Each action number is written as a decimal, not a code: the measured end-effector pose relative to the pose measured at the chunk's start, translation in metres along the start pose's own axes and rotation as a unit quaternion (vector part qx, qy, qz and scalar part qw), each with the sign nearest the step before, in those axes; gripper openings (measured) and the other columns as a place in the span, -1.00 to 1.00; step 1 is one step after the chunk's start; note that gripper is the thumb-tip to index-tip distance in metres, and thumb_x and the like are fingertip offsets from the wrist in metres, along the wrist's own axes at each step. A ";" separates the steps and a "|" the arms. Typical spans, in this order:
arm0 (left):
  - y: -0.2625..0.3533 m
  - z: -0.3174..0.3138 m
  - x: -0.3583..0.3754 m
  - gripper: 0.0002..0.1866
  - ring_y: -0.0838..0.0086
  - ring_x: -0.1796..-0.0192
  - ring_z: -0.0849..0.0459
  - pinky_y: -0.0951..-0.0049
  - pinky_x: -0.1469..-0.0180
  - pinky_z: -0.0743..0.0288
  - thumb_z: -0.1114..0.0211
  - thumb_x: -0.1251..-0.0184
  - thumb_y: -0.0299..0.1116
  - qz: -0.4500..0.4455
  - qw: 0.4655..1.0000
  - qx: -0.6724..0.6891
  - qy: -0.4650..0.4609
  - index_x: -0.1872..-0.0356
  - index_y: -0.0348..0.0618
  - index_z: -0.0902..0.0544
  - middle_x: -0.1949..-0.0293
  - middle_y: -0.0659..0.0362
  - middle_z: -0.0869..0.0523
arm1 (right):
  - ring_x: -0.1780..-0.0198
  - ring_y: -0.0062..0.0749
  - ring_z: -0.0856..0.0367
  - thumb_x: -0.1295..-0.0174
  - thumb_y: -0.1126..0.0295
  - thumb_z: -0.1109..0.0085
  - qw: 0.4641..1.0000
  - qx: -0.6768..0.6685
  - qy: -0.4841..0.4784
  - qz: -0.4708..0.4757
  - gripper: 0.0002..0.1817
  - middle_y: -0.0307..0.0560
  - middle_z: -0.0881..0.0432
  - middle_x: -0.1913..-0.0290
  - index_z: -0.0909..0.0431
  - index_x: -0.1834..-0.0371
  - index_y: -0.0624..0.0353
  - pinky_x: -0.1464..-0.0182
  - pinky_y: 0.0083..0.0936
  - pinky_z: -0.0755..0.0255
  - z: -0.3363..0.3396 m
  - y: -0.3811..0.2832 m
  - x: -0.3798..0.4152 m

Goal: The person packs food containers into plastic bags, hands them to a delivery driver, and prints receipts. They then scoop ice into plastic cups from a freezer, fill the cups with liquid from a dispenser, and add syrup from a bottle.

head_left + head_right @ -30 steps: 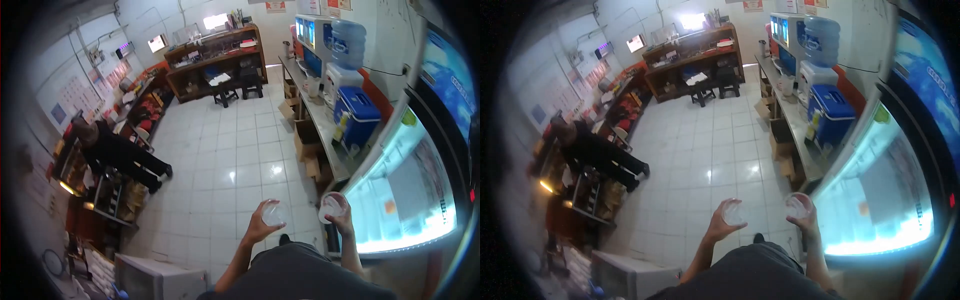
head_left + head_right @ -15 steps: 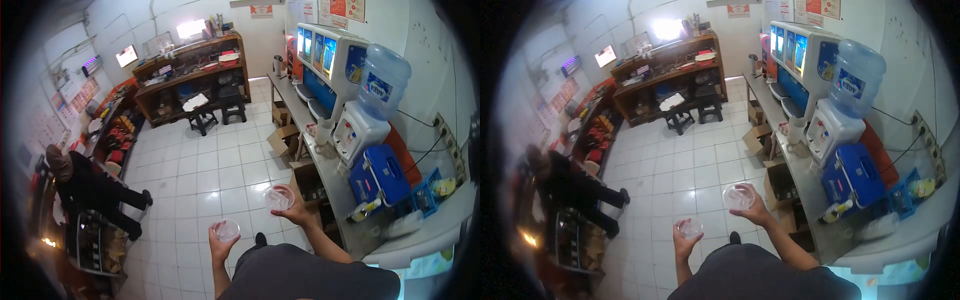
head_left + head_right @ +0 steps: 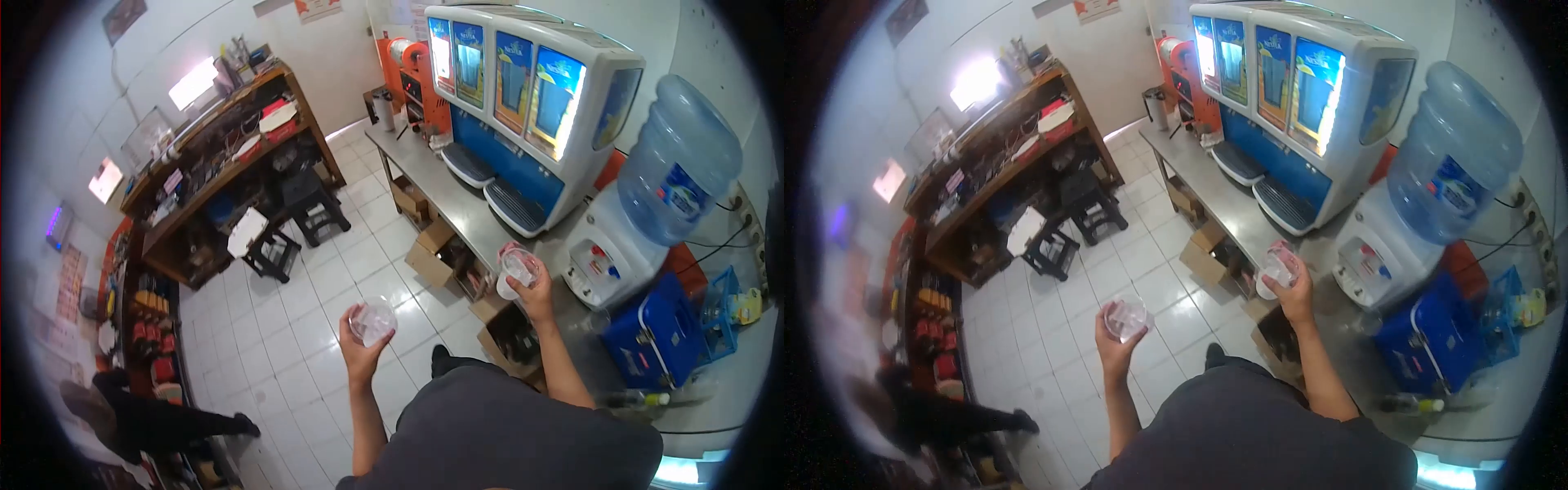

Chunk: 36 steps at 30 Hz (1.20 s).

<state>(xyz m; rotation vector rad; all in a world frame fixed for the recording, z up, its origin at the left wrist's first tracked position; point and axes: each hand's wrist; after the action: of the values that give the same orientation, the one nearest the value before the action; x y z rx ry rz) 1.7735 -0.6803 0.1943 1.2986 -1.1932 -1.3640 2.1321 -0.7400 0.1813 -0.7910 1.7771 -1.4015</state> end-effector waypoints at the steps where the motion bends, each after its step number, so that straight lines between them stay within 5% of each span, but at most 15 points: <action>1: -0.011 -0.003 -0.020 -0.03 0.24 -0.35 -0.46 0.23 -0.42 -0.37 -0.67 0.17 -0.56 0.025 0.999 0.020 0.002 -0.35 -0.28 -0.29 -0.27 -0.05 -0.48 | -0.33 -0.27 -0.46 -0.06 0.45 -0.56 0.999 0.029 0.020 0.005 -0.19 0.09 -0.46 -0.32 -0.29 -0.36 0.32 -0.37 -0.38 -0.32 -0.006 0.023 -0.033; 6: -0.038 0.005 -0.115 -0.02 0.23 -0.37 -0.44 0.23 -0.42 -0.36 -0.65 0.15 -0.58 0.056 0.998 -0.014 -0.020 -0.37 -0.33 -0.26 -0.33 -0.07 -0.44 | -0.36 -0.12 -0.46 0.00 0.25 -0.64 0.976 0.153 0.153 0.016 -0.10 0.18 -0.50 -0.28 -0.28 -0.34 0.32 -0.34 -0.31 -0.33 -0.064 0.095 -0.211; 8: -0.054 0.011 -0.164 -0.03 0.22 -0.36 -0.45 0.22 -0.41 -0.37 -0.65 0.14 -0.58 0.102 0.994 0.020 -0.022 -0.37 -0.33 -0.28 -0.32 -0.07 -0.45 | -0.30 -0.10 -0.49 -0.02 0.18 -0.62 0.961 0.159 0.194 0.117 -0.08 0.21 -0.51 -0.25 -0.26 -0.34 0.33 -0.30 -0.25 -0.35 -0.081 0.138 -0.293; 16: -0.109 -0.001 -0.407 -0.05 0.22 -0.36 -0.45 0.20 -0.41 -0.36 -0.63 0.13 -0.59 0.126 0.981 -0.064 -0.134 -0.37 -0.30 -0.29 -0.30 -0.05 -0.47 | -0.22 0.06 -0.52 0.00 0.14 -0.61 0.866 0.320 0.352 0.155 -0.23 0.27 -0.55 -0.18 -0.47 -0.20 0.36 -0.26 -0.25 -0.37 -0.131 0.141 -0.476; 25: -0.118 -0.044 -0.657 -0.09 0.25 -0.38 -0.41 0.24 -0.45 -0.26 -0.56 0.10 -0.67 0.046 0.960 -0.074 -0.265 -0.38 -0.29 -0.30 -0.34 -0.03 -0.43 | -0.19 0.06 -0.51 -0.04 0.15 -0.59 0.792 0.400 0.443 0.132 -0.23 0.26 -0.55 -0.15 -0.44 -0.20 0.40 -0.28 -0.22 -0.33 -0.155 0.143 -0.496; 33: -0.136 -0.066 -0.719 -0.06 0.26 -0.36 -0.44 0.26 -0.43 -0.31 -0.57 0.10 -0.66 0.065 0.942 -0.035 -0.328 -0.40 -0.30 -0.29 -0.32 -0.05 -0.47 | -0.08 -0.06 -0.62 -0.02 0.17 -0.60 0.812 0.319 0.483 0.069 -0.33 0.17 -0.64 -0.05 -0.53 -0.08 0.39 -0.18 -0.29 -0.41 -0.186 0.134 -0.508; 36: -0.146 -0.064 -0.725 -0.06 0.25 -0.35 -0.45 0.25 -0.42 -0.31 -0.57 0.11 -0.65 0.070 0.931 -0.029 -0.357 -0.40 -0.29 -0.30 -0.31 -0.06 -0.48 | -0.01 -0.13 -0.66 -0.02 0.18 -0.60 0.779 0.370 0.498 0.092 -0.42 0.12 -0.70 0.02 -0.60 0.03 0.37 -0.13 -0.33 -0.43 -0.189 0.137 -0.514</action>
<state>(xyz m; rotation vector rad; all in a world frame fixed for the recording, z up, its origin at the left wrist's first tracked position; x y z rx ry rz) 1.8877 0.0519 0.1604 0.6521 -1.6652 -1.8160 2.2506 -0.1887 0.1607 0.6779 1.6112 -2.3568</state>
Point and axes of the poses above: each hand's wrist, its own x-axis away from the middle knuckle, its own z-axis out of the back of the hand, y = z × x
